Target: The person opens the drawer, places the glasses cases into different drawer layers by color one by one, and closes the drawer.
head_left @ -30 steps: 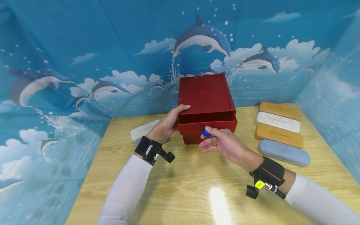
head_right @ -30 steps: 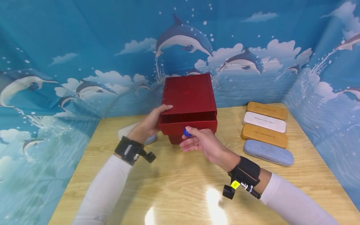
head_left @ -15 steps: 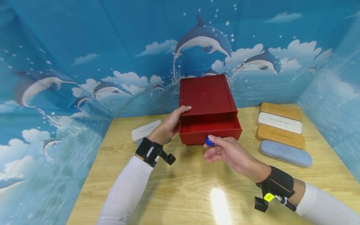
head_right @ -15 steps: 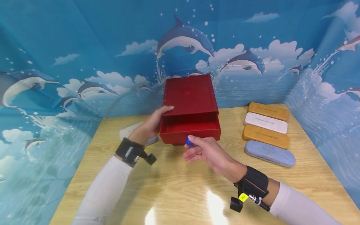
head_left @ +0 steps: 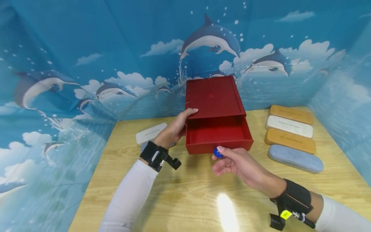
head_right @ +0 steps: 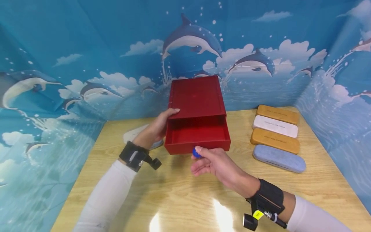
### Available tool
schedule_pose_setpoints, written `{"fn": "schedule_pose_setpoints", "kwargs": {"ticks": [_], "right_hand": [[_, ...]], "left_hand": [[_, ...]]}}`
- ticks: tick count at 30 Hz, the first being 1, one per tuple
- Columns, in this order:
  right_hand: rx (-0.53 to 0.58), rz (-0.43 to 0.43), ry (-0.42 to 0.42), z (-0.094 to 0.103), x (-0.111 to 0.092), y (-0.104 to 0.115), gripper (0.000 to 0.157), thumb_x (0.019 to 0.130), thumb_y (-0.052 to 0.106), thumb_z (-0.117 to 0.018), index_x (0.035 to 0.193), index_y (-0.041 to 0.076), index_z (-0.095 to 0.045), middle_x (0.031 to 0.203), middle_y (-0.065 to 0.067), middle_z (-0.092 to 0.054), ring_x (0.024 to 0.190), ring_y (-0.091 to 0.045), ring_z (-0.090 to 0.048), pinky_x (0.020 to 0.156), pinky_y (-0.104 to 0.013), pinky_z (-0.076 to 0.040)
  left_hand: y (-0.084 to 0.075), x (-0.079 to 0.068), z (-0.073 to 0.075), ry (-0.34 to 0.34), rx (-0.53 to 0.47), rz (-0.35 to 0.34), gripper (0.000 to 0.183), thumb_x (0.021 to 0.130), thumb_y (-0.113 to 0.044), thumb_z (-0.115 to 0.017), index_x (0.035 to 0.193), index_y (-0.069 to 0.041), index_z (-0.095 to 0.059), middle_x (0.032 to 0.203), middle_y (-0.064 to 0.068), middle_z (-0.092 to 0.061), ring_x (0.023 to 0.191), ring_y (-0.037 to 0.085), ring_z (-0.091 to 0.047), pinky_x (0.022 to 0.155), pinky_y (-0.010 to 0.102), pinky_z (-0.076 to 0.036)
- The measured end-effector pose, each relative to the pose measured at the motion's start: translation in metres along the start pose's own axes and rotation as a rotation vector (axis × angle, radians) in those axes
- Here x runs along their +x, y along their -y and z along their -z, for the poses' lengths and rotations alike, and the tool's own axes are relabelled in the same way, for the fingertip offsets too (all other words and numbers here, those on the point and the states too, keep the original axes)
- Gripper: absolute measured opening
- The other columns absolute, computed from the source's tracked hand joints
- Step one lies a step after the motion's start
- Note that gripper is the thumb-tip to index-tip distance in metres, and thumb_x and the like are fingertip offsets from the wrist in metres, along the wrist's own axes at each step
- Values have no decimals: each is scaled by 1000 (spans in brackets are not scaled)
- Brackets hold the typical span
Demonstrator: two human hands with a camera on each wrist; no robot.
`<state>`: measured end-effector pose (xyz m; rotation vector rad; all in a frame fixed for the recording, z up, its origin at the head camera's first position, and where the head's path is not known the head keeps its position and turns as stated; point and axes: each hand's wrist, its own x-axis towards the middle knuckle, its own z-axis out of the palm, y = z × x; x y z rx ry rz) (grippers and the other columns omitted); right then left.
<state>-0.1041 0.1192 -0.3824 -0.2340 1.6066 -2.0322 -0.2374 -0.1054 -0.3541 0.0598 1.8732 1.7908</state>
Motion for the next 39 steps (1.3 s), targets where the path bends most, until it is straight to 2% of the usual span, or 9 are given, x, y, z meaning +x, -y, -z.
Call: {"fn": "schedule_pose_setpoints", "kwargs": {"ticks": [11, 18, 25, 32, 39], "right_hand": [[19, -9, 32, -7, -14, -4, 43, 102, 34, -44, 108, -6, -58, 85, -14, -71, 82, -31, -66, 81, -47, -52], [17, -17, 35, -9, -21, -7, 42, 102, 33, -43, 108, -6, -58, 85, -15, -71, 82, -32, -66, 80, -48, -52], [15, -24, 33, -15, -26, -10, 42, 103, 33, -43, 108, -7, -57, 85, -15, -70, 82, -34, -65, 80, -48, -52], [7, -64, 2, -21, -31, -11, 45, 102, 35, -43, 109, -7, -56, 86, -17, -70, 84, -36, -65, 81, -47, -52], [7, -59, 13, -23, -33, -13, 44, 103, 34, -42, 109, -8, -56, 86, -17, -70, 85, -40, -64, 81, -48, -52]], "left_hand": [[-1, 0, 1, 7, 12, -1, 56, 91, -55, -49, 130, -15, -44, 121, 15, -55, 93, 33, -64, 73, 46, -55], [0, 0, 1, 23, 13, 1, 56, 91, -56, -49, 130, -17, -44, 124, 15, -54, 94, 33, -64, 75, 49, -54], [0, -1, 1, 9, 15, -2, 55, 91, -56, -50, 130, -17, -44, 123, 13, -54, 95, 32, -63, 75, 46, -54], [-1, -1, 1, 22, 2, -6, 55, 91, -56, -51, 131, -18, -44, 122, 13, -56, 94, 32, -64, 76, 45, -54], [0, -1, 1, 16, 3, -10, 55, 91, -56, -50, 129, -18, -45, 121, 14, -56, 93, 32, -64, 74, 45, -54]]}}
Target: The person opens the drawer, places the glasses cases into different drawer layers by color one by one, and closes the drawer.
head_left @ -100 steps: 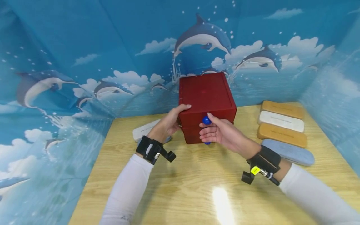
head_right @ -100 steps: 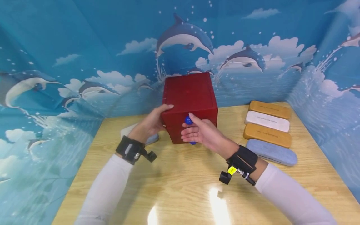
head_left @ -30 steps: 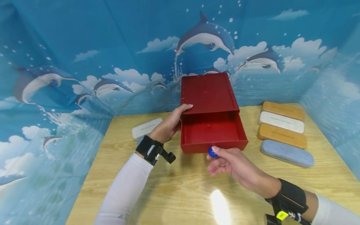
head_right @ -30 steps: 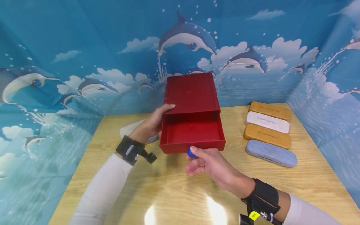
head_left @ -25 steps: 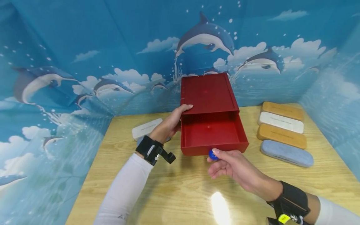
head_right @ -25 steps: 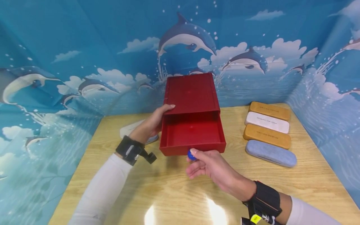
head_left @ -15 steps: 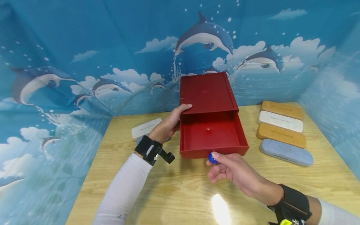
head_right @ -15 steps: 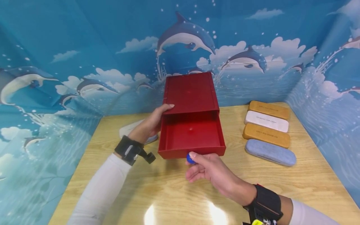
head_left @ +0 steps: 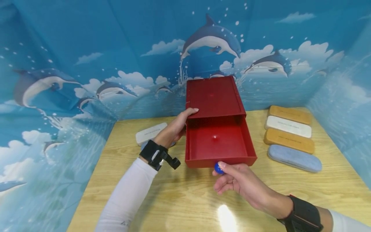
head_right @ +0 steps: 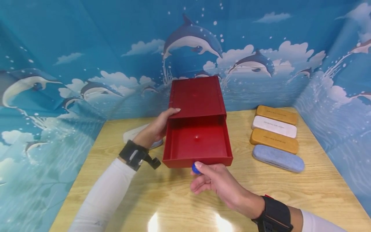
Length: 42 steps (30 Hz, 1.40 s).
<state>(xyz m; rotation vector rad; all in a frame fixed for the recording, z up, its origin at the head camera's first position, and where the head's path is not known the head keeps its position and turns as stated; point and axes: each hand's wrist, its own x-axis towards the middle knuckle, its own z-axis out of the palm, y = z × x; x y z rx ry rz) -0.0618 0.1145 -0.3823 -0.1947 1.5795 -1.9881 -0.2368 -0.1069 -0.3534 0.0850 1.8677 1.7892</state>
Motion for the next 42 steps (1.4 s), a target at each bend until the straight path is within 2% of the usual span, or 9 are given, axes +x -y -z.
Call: {"fn": "schedule_pose_setpoints", "kwargs": {"ticks": [22, 31, 35, 39, 42], "right_hand": [[-25, -21, -5, -5, -12, -8, 46, 103, 34, -41, 112, -8, -56, 86, -19, -69, 84, -37, -64, 80, -47, -52], [-35, 22, 7, -5, -12, -13, 44, 104, 31, -38, 113, -8, -56, 86, -19, -68, 83, -36, -64, 79, -49, -52], [-45, 49, 33, -5, -13, -16, 43, 105, 29, -36, 117, -8, -56, 90, -23, -67, 85, -36, -64, 79, -48, -52], [-92, 63, 69, -2, -14, -17, 41, 105, 25, -35, 120, -7, -56, 96, -26, -66, 90, -39, -63, 82, -46, -51], [-182, 67, 85, 2, -16, -19, 36, 104, 22, -38, 119, -3, -58, 100, -22, -67, 91, -37, -64, 83, -45, -51]], "left_hand": [[0, 1, -1, 8, 20, -12, 54, 91, -57, -50, 128, -18, -47, 118, 14, -58, 94, 31, -64, 74, 45, -54], [-1, 3, 1, 6, 28, -15, 56, 90, -58, -49, 127, -16, -47, 117, 15, -59, 92, 33, -65, 72, 46, -55], [1, 3, 1, 8, 19, -12, 55, 91, -57, -49, 128, -16, -47, 118, 15, -59, 92, 32, -64, 73, 45, -55], [2, 2, 1, 5, 12, -13, 55, 91, -56, -49, 128, -16, -46, 117, 16, -59, 92, 32, -64, 74, 45, -54], [2, 1, 1, 5, 12, -16, 55, 91, -56, -50, 129, -17, -45, 117, 16, -58, 92, 32, -64, 74, 45, -54]]}}
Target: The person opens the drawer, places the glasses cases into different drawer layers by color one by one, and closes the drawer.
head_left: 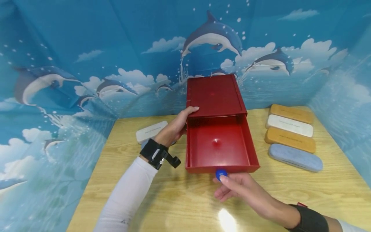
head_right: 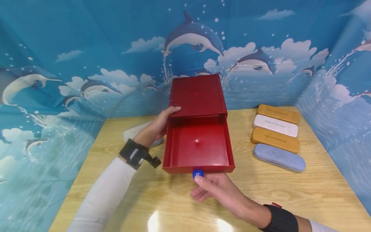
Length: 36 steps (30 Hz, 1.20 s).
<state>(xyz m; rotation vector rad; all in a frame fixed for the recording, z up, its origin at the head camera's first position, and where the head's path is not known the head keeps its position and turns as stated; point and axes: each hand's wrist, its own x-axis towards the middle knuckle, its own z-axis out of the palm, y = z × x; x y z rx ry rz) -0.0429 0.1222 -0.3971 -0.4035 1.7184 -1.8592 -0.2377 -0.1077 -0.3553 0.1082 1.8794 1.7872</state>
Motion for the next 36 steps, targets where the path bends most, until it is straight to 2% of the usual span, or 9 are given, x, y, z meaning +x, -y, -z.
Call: {"fn": "schedule_pose_setpoints", "kwargs": {"ticks": [4, 7, 13, 16, 23, 27, 29, 32, 36], "right_hand": [[-214, 38, 10, 7, -4, -9, 29, 101, 21, -49, 120, 3, -59, 104, -11, -69, 95, -26, -65, 82, -37, -53], [-414, 74, 18, 14, -4, -16, 33, 97, 29, -56, 121, 7, -59, 107, -2, -68, 97, -17, -63, 81, -32, -52], [-865, 130, 30, 28, -5, -25, 49, 91, 53, -56, 119, 13, -63, 116, 3, -64, 105, -13, -58, 83, -37, -51], [-1046, 173, -1, 36, -4, -28, 53, 88, 57, -58, 121, 15, -62, 119, 6, -62, 108, -11, -54, 85, -36, -50], [-1395, 397, -138, 61, -10, -42, 70, 74, 44, -77, 132, 14, -51, 131, -2, -53, 115, -14, -50, 86, -37, -49], [-1470, 452, -177, 79, -11, -42, 77, 72, 44, -79, 136, 15, -48, 131, -3, -55, 116, -17, -49, 91, -44, -45], [-1489, 474, -196, 90, -11, -40, 75, 72, 44, -78, 135, 15, -50, 127, -4, -57, 114, -19, -50, 91, -46, -44], [-1512, 457, -239, 108, -11, -36, 73, 72, 42, -79, 133, 12, -51, 124, -8, -57, 110, -23, -50, 88, -46, -45], [-1566, 387, -314, 132, -15, -37, 74, 71, 38, -80, 126, -2, -52, 120, -19, -57, 107, -33, -52, 85, -51, -47]], "left_hand": [[0, 0, 0, -3, 4, -1, 55, 91, -56, -49, 129, -16, -45, 117, 16, -59, 91, 32, -65, 73, 45, -55], [0, 0, 0, -1, 6, -4, 56, 91, -57, -49, 129, -16, -45, 117, 16, -59, 91, 33, -65, 73, 45, -55], [-1, 0, 2, 23, 4, -13, 57, 91, -58, -49, 132, -19, -43, 119, 15, -57, 94, 32, -64, 74, 45, -54], [0, -1, 2, 14, -5, -15, 58, 90, -58, -50, 132, -19, -43, 119, 15, -58, 93, 32, -64, 74, 45, -54], [1, -1, -2, 3, 13, -3, 57, 89, -59, -51, 129, -18, -47, 118, 14, -58, 91, 32, -65, 73, 45, -55], [2, -2, -2, -12, 18, 2, 57, 89, -59, -51, 128, -18, -47, 117, 14, -59, 90, 31, -65, 72, 45, -55], [1, -2, -2, -25, 14, -1, 57, 89, -59, -51, 127, -17, -47, 116, 14, -59, 90, 31, -65, 72, 44, -55], [0, -2, -2, -33, 4, -7, 58, 89, -59, -51, 128, -18, -46, 116, 14, -60, 90, 31, -65, 72, 44, -55], [0, -3, -5, -56, -12, 3, 58, 88, -58, -51, 129, -17, -46, 115, 14, -61, 87, 31, -66, 70, 44, -55]]}}
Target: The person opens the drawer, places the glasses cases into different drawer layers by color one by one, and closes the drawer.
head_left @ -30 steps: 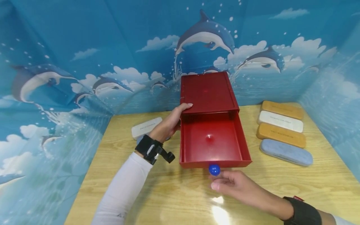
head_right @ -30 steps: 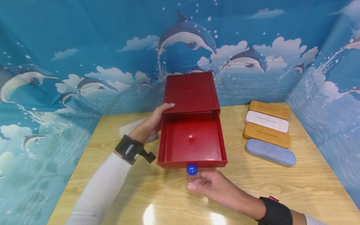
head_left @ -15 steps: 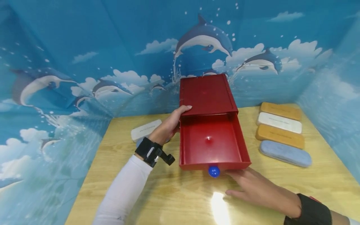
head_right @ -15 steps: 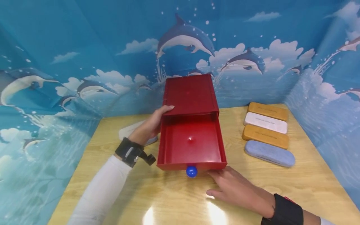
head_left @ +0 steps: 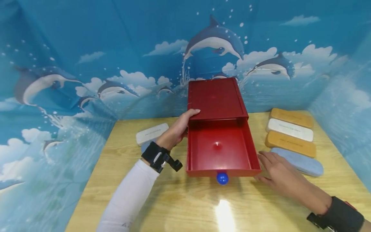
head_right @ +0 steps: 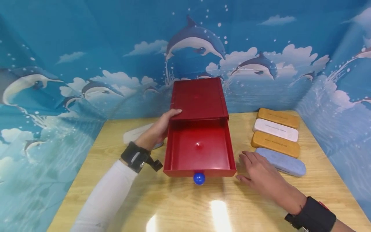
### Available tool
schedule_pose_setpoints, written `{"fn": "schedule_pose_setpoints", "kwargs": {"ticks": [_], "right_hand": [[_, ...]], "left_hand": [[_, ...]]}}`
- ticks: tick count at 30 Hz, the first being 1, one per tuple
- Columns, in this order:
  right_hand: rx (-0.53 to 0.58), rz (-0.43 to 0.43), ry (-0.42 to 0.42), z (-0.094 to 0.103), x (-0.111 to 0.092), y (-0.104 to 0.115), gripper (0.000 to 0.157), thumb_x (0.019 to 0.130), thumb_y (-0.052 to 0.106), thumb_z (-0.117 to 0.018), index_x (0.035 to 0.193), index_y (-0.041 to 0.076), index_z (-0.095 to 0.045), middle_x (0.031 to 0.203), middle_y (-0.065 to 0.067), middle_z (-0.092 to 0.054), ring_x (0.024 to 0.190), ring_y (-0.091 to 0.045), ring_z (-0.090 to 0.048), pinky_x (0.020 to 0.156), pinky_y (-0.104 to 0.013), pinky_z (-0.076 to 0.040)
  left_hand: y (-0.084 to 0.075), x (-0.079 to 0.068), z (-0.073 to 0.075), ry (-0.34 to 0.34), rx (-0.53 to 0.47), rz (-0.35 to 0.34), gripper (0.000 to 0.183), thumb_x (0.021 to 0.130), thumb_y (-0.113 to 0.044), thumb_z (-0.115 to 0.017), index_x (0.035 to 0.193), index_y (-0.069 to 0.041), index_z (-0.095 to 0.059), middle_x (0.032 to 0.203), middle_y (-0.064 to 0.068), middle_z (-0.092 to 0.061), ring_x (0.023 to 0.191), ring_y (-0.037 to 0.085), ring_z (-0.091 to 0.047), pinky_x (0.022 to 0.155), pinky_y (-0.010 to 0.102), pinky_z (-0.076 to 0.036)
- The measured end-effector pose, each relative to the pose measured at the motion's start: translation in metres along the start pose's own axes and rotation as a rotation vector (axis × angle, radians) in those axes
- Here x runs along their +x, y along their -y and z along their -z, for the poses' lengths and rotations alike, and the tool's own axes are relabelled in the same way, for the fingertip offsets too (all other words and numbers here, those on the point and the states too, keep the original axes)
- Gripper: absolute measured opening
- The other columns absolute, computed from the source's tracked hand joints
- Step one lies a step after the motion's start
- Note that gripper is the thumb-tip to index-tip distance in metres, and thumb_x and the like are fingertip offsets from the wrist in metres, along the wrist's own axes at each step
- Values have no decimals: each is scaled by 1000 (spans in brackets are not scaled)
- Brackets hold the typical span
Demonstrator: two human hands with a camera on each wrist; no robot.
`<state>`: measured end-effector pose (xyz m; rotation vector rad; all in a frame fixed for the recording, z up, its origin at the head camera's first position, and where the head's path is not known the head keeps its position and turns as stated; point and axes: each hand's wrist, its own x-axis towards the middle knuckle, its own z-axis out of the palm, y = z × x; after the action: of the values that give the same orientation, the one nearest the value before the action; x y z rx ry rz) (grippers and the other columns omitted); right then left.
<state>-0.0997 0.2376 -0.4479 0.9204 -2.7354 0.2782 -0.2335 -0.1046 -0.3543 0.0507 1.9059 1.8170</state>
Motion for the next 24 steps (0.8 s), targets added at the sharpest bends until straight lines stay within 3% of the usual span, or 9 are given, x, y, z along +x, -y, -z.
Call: {"fn": "schedule_pose_setpoints", "kwargs": {"ticks": [7, 16, 24], "right_hand": [[-41, -93, -59, -4, -18, -33, 77, 67, 39, -80, 121, -7, -51, 118, -27, -53, 105, -44, -52, 82, -57, -45], [-37, -186, -10, -7, -39, -61, 74, 71, 40, -80, 119, -9, -52, 111, -30, -52, 97, -49, -50, 77, -60, -43], [-97, -249, 3, -11, -45, -77, 72, 70, 41, -79, 114, -9, -53, 101, -29, -50, 85, -46, -49, 60, -56, -44]], "left_hand": [[2, -1, 0, 0, 26, -5, 56, 90, -58, -48, 128, -18, -47, 115, 13, -61, 88, 31, -66, 70, 44, -55], [3, -1, 0, -14, 39, -13, 57, 89, -59, -48, 128, -17, -47, 113, 14, -61, 86, 31, -66, 67, 44, -56], [2, -2, 0, 0, 40, -13, 59, 89, -59, -49, 132, -19, -45, 115, 13, -60, 88, 32, -65, 69, 45, -55]]}}
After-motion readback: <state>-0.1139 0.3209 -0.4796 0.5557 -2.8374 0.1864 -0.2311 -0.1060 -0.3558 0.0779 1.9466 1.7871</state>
